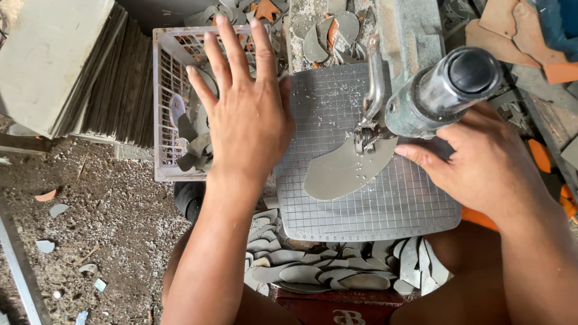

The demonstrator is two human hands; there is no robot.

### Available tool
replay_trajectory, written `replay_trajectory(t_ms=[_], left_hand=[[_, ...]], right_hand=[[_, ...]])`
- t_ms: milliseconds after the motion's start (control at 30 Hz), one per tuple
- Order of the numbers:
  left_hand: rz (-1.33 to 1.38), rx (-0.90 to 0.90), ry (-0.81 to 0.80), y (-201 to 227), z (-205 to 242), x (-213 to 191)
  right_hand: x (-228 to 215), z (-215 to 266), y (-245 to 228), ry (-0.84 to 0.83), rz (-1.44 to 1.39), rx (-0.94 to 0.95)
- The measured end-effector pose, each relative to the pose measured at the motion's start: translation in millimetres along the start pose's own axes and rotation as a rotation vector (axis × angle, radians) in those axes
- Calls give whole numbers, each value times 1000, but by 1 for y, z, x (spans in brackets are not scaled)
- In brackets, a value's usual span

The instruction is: The person repeatedly picks up gray slipper soles from a white crate and uses a vertical spindle sander to shape their edges. Each sole is guided against the spinning tool, then returned to the crate. The process is repeated for multiple soles throughout the clip.

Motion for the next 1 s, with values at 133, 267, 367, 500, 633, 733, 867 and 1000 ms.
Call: replay_trajectory(t_ms=[133,267,367,500,633,733,867,1000], left_hand=[[454,70,-722,11,32,-14],[567,353,-470,37,36,-45],[526,370,-442,37,40,-46],[524,397,-467,41,47,-49],[473,428,-449,45,54,-55],[477,415,-423,52,56,-56],[475,400,-410,56,59,-59],[464,370,-403,61,61,-59]], right_hand=[[17,12,2,-290,84,220],[10,17,-23,-88,-23,123],[7,19,-33,2,-55,54],[7,17,-35,-9,-120,78],[12,17,-38,-83,-69,78],[16,18,-37,-159,-35,92],[18,17,-36,-177,-49,67],[19,17,-39,-157,-20,37]])
Point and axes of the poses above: each hand's wrist, its own z-axis away from the middle knuckle, its own x-axis out of the palm, y = z × x, the point moved 6 cm from there along -z, towards the middle knuckle, and after that the axes turned 5 degrees about y, right-handed, at the moved point
